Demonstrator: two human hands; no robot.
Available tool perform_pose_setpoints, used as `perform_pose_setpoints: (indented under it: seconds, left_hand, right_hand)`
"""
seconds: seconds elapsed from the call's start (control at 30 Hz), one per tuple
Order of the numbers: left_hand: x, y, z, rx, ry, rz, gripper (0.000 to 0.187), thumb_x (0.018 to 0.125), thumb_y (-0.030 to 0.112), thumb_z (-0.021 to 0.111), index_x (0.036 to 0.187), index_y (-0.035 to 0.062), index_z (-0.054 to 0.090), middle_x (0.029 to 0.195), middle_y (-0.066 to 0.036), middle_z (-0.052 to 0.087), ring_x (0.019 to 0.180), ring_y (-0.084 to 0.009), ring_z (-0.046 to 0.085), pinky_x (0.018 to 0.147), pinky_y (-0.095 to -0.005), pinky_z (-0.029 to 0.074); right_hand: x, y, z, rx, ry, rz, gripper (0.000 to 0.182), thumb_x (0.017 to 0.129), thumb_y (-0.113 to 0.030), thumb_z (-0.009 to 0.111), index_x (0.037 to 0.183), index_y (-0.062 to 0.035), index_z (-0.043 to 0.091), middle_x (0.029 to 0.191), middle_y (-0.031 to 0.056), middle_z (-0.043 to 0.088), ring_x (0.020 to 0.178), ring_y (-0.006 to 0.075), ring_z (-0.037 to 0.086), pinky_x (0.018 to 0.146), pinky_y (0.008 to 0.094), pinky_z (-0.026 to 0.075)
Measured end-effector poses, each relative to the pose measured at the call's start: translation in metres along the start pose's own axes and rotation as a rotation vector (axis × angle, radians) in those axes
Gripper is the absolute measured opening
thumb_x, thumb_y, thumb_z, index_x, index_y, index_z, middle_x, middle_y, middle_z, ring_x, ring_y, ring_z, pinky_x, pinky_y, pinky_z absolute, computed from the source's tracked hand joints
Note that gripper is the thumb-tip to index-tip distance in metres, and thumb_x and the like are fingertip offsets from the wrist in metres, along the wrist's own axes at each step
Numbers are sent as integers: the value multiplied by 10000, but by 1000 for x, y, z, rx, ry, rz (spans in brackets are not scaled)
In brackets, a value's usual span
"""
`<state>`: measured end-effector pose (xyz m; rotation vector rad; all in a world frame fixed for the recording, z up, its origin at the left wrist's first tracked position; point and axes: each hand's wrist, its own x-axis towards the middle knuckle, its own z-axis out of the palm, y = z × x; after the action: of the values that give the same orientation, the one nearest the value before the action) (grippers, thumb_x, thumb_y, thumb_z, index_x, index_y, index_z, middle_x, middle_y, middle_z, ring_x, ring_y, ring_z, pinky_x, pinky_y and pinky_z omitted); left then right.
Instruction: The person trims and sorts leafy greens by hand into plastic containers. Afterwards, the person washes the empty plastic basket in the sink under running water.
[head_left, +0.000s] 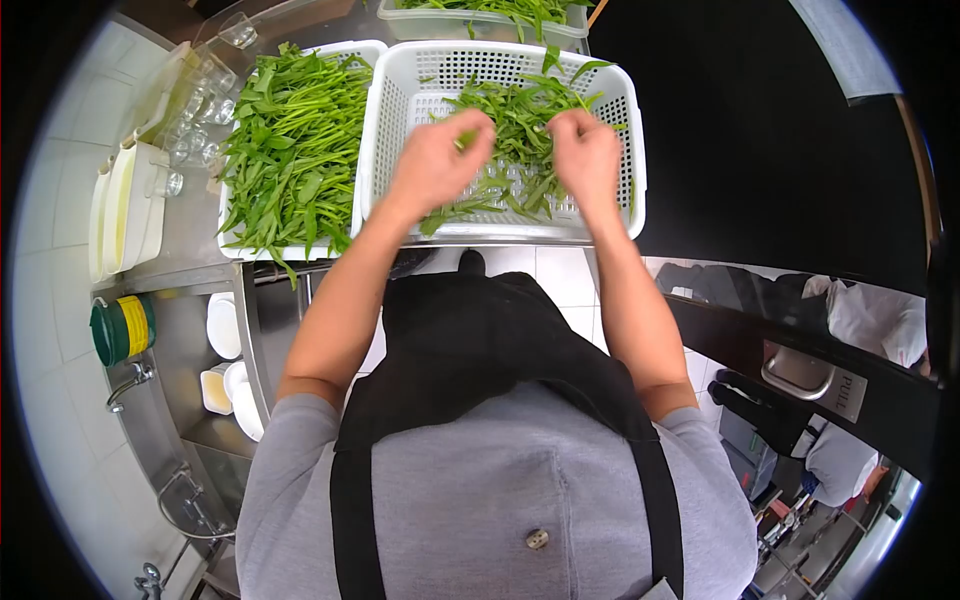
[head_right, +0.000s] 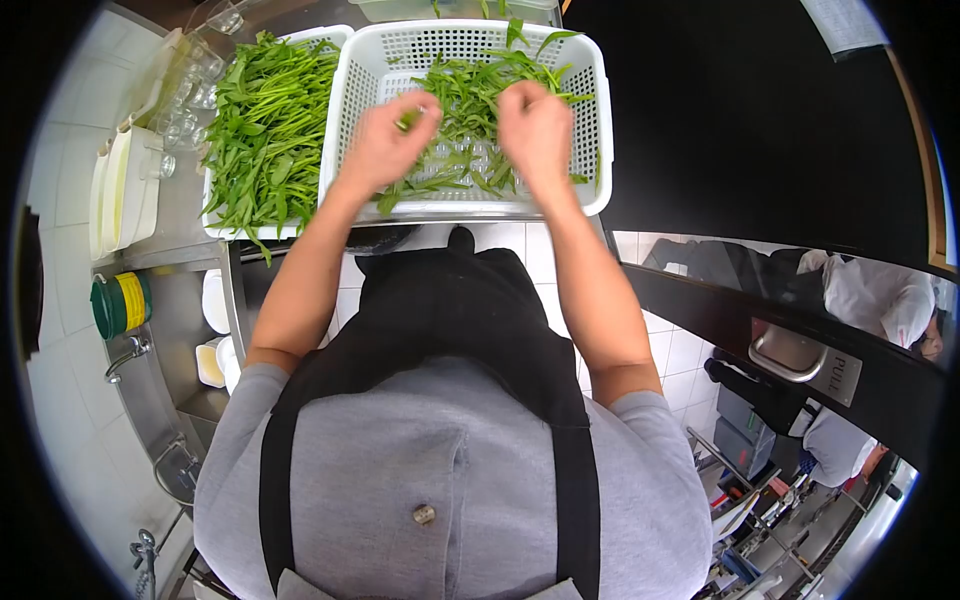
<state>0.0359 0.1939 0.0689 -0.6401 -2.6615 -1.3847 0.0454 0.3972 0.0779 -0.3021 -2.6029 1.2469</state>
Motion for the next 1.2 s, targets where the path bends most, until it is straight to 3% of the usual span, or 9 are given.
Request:
perform_pose_setpoints:
  seconds: [0.1, 0.17, 0.33, 0.53, 0.77, 0.83, 1.0, 1.1, 1.2]
  left_hand:
    - [19, -24, -47, -218, 396, 63, 314, 975, 406, 631, 988, 99, 697, 705, 21, 630, 641, -115, 549, 614, -277, 463]
    - [19, 2, -106, -41, 471, -293, 399, 970, 474, 628, 996, 83, 699, 754, 48, 624, 674, -93, 538, 631, -273, 457]
    - [38, -20, -193, 419, 803, -186, 443, 987, 484, 601, 830, 74, 658, 608, -32, 616, 592, -147, 559, 610, -338, 449]
    - [54, -38, -215, 1089, 369, 213, 481, 927, 546, 636, 858, 70, 622, 812, -79, 706, 786, -266, 655, 820, -428, 473]
    - [19, -131, -143, 1062, -316, 50, 546, 967, 560, 527, 1280, 116, 590, 1270, -152, 572, 1224, -318, 503, 1076, -473, 364]
    - [22, -123, -144, 894, -262, -9, 561, 976, 543, 519, 1333, 115, 580, 1315, -163, 566, 1272, -334, 484, 1116, -476, 341]
    - [39, -89, -163, 755, -184, 112, 540, 963, 437, 585, 1394, 112, 555, 1341, -166, 576, 1278, -357, 490, 1134, -467, 343]
    - [48, -60, -160, 833, -99, 251, 424, 942, 315, 640, 1296, 83, 631, 1278, -159, 620, 1233, -324, 533, 1083, -434, 407]
    - [55, -21, -129, 468, -46, 135, 229, 926, 241, 689, 978, 22, 737, 945, -97, 721, 815, -240, 668, 771, -387, 534]
  right_hand:
    - [37, 53, -8, -641, 146, -452, 294, 907, -204, 575, 1022, 21, 727, 935, 281, 697, 920, 400, 697, 855, 465, 542]
    - [43, 49, -10, -564, 64, -408, 285, 904, -204, 582, 1034, 3, 730, 967, 275, 701, 944, 403, 691, 872, 467, 538]
    - [68, 15, 24, -298, -257, -276, 221, 888, -199, 615, 1039, -131, 762, 1012, 221, 718, 964, 420, 680, 909, 478, 537]
    - [82, 23, 92, -535, -416, -177, 228, 887, -221, 631, 1045, -125, 763, 1035, 195, 731, 957, 387, 699, 894, 481, 548]
    - [93, 20, 64, -276, -338, -166, 300, 854, -274, 726, 1085, -86, 763, 1020, 181, 744, 942, 352, 714, 896, 424, 550]
    - [98, 17, 38, -124, -334, -181, 339, 844, -299, 752, 1104, -82, 761, 1001, 178, 750, 937, 320, 725, 884, 394, 546]
    - [90, -3, -8, 200, -443, -63, 191, 951, -197, 677, 938, -17, 738, 735, -44, 616, 698, 50, 538, 675, 223, 436]
    - [84, -8, -17, 331, -442, -86, 217, 934, -216, 706, 935, -2, 741, 729, -19, 634, 682, 59, 556, 657, 241, 455]
    - [81, -12, -20, 435, -472, -58, 200, 929, -201, 720, 893, -5, 728, 748, -19, 650, 680, 57, 559, 662, 235, 461]
